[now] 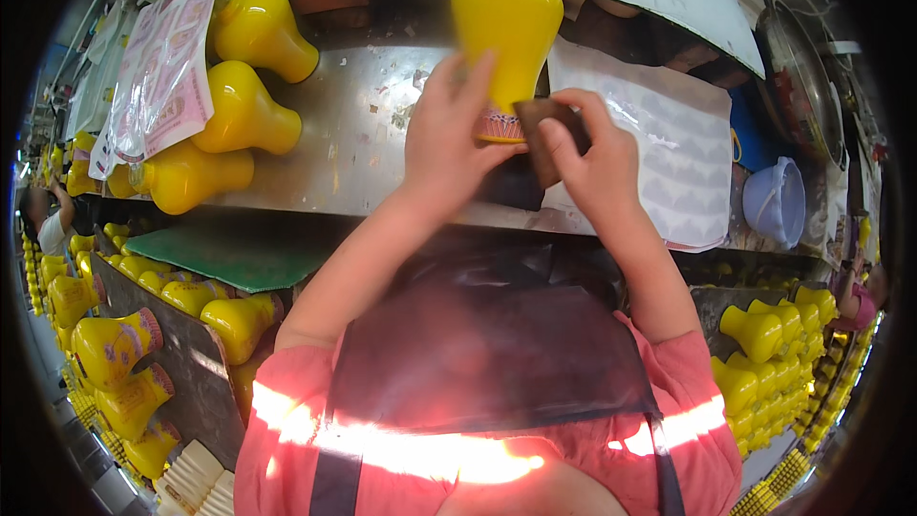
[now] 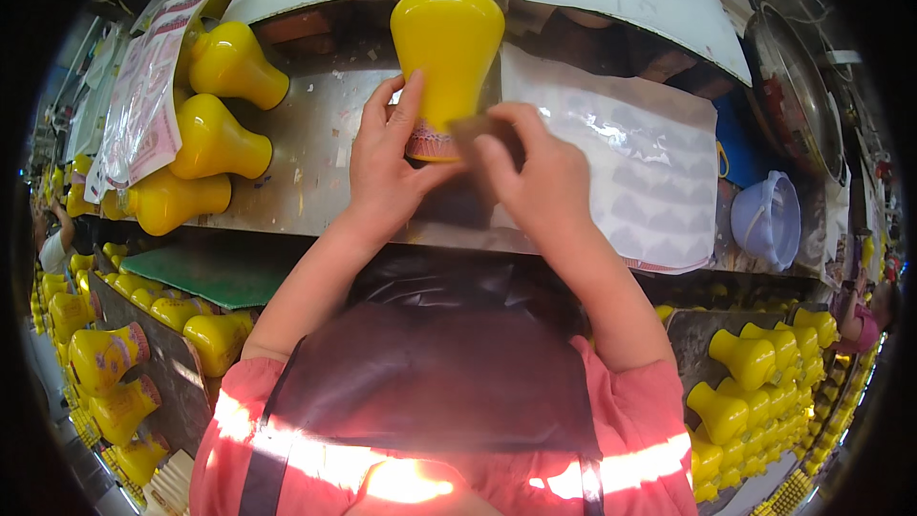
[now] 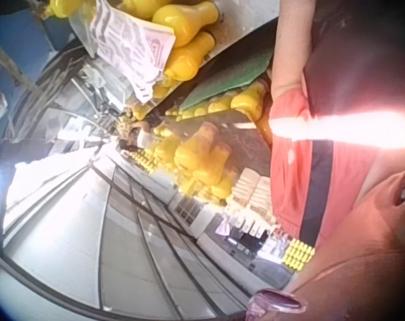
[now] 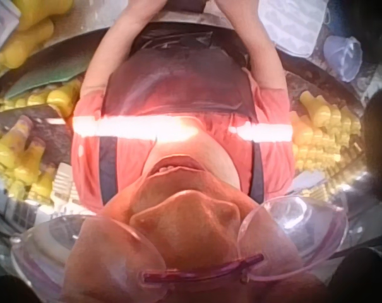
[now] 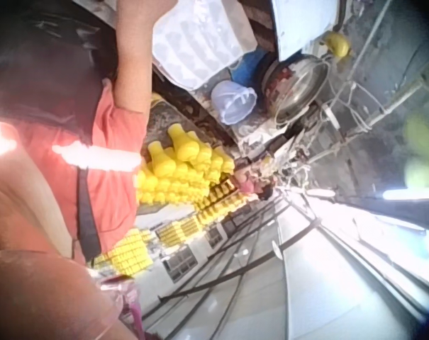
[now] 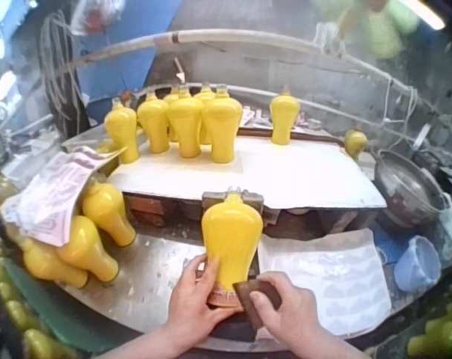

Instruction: The person repeatedly picks up yellow plastic bottles, applies a printed label to the body, smooths it, and places the bottle on a nearby table. The person also peels a clear plastic cap cover from the bottle neck and sets it aside. The process is repeated for multiple bottles.

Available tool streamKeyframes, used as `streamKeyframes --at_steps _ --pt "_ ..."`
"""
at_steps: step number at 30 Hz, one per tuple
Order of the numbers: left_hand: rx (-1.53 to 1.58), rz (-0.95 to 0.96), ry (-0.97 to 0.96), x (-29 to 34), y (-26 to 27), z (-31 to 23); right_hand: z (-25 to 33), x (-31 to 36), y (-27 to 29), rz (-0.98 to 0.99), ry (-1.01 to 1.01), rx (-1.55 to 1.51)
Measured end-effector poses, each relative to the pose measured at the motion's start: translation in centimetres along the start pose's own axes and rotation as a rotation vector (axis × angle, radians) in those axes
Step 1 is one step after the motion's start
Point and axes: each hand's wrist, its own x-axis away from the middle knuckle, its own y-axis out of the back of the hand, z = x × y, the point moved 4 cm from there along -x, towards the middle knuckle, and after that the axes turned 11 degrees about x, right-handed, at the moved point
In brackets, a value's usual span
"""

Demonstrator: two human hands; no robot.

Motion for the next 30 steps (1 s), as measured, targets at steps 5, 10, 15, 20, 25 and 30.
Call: streamKeyframes --at_steps 5,10,15,20,25,30 --pt "0.151 0.046 -0.01 0.5 0.2 1.2 0.2 -0.2 0.9 0.073 0.08 -0.086" --pt "0.191 0.068 0.025 0.5 0.4 1.1 1.2 -2.5 2.1 -0.134 0.229 0.249" --pt "0.426 -0.01 0.244 0.3 -0.7 1.8 1.3 -1.6 0.5 0.094 0.287 0.087" --pt "0.366 -0.078 0.155 0.3 -1.3 2.3 -0.3 -1.1 0.6 -0.15 0.06 0.101" --pt "0.405 -0.053 0.167 0.5 -0.8 2.2 0.2 0.2 -1.1 0.129 0.059 -0.022" --pt "0.482 -0.093 0.198 0.6 -0.6 1.6 1.3 -0.8 -1.4 -0.077 0.16 0.074"
